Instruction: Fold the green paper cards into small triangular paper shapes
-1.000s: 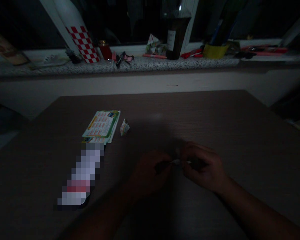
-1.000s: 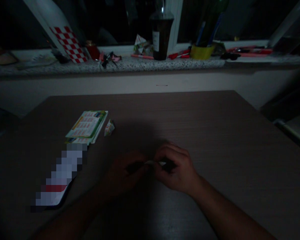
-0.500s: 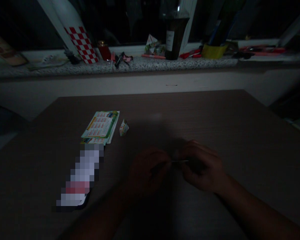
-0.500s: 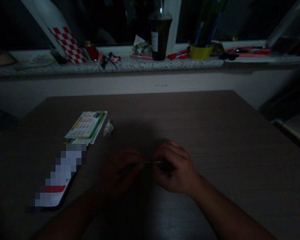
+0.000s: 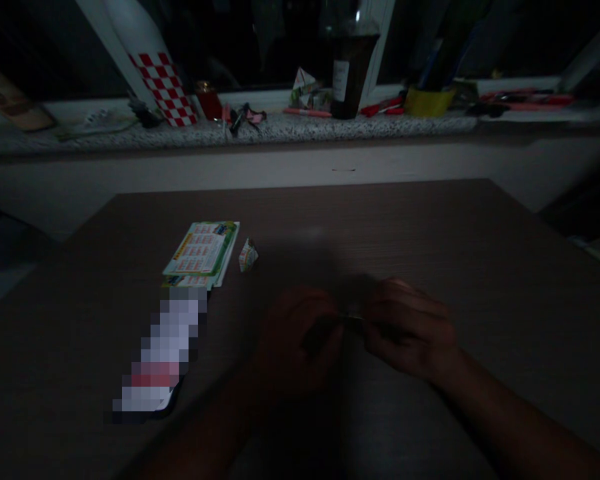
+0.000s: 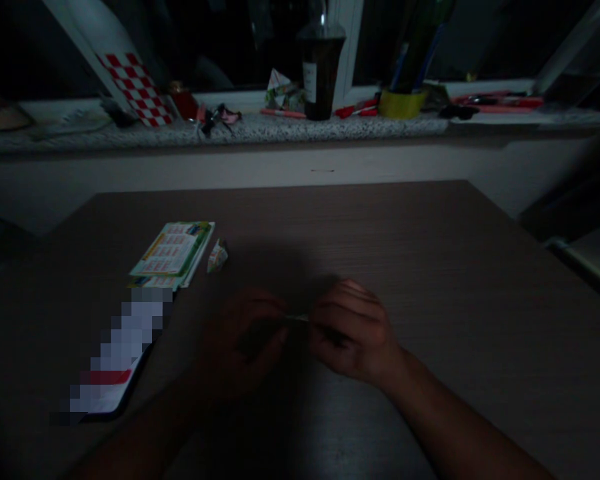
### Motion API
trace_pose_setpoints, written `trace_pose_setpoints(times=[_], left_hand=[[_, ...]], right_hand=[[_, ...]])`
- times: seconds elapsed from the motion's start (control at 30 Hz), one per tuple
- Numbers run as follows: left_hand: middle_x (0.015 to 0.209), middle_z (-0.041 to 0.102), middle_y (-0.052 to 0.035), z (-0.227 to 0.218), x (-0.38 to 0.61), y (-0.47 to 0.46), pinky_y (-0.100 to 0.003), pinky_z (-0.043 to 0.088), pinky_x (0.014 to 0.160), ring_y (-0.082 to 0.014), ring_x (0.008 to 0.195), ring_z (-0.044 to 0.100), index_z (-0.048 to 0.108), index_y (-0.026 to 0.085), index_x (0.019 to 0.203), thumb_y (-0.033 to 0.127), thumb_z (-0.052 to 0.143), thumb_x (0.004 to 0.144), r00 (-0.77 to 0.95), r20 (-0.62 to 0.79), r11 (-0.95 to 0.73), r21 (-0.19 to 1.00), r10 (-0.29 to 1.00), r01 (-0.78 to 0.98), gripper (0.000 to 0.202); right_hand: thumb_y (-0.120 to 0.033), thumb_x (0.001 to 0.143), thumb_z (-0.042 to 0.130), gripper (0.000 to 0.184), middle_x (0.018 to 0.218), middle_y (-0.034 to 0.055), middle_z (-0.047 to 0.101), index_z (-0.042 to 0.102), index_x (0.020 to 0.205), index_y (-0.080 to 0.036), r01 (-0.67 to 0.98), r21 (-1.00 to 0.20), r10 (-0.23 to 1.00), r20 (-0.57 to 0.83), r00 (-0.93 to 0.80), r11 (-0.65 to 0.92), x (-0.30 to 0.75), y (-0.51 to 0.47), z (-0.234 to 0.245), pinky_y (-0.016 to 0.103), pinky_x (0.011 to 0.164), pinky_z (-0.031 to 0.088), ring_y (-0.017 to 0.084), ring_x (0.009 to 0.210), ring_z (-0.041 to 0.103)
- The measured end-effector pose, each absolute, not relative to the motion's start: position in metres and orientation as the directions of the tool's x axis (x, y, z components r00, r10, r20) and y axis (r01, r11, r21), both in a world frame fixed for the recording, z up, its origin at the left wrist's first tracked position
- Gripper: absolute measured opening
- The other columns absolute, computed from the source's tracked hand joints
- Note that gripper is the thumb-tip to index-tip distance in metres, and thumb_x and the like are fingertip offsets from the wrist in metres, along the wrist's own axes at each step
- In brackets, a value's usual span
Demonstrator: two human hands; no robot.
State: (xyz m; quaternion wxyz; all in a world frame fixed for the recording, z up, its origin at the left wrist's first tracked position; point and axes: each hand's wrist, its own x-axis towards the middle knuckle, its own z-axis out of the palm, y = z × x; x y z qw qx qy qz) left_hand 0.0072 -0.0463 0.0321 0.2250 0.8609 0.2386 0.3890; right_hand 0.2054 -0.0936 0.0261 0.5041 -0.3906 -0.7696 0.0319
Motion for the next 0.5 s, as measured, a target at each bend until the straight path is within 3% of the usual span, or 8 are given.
trace_pose_setpoints(times=[0.2,0.5], left_hand=[[0.094,0.065,-0.0055,0.0369,0.0115,-0.05,-0.034,0.049,0.08,-0.0185,0.088,0.06,0.057,0.019,0.089,0.013,0.058,0.079,0.638,0.587,-0.852,0.466,0.499,0.237,0.012],[0.089,0.065,-0.0044,0.0323,0.0109,-0.0462,-0.032,0.046,0.08,-0.0169,0.086,0.059,0.058,0.018,0.081,0.012,0.06,0.075,0.707,0.55,-0.862,0.477,0.444,0.17,0.009]], right_hand=[[-0.01,0.073,0.066,0.013,0.069,0.0014,0.064,0.061,0.08,-0.019,0.612,-0.326,0.606,0.726,-0.325,0.72,0.2024,-0.0959,0.0234,0.035,0.064,0.048,0.016,0.063,0.06],[-0.013,0.078,0.06,0.008,0.066,0.0,0.06,0.059,0.077,-0.021,0.634,-0.295,0.646,0.625,-0.438,0.715,0.1995,-0.0991,0.0227,0.034,0.062,0.043,0.016,0.062,0.054]])
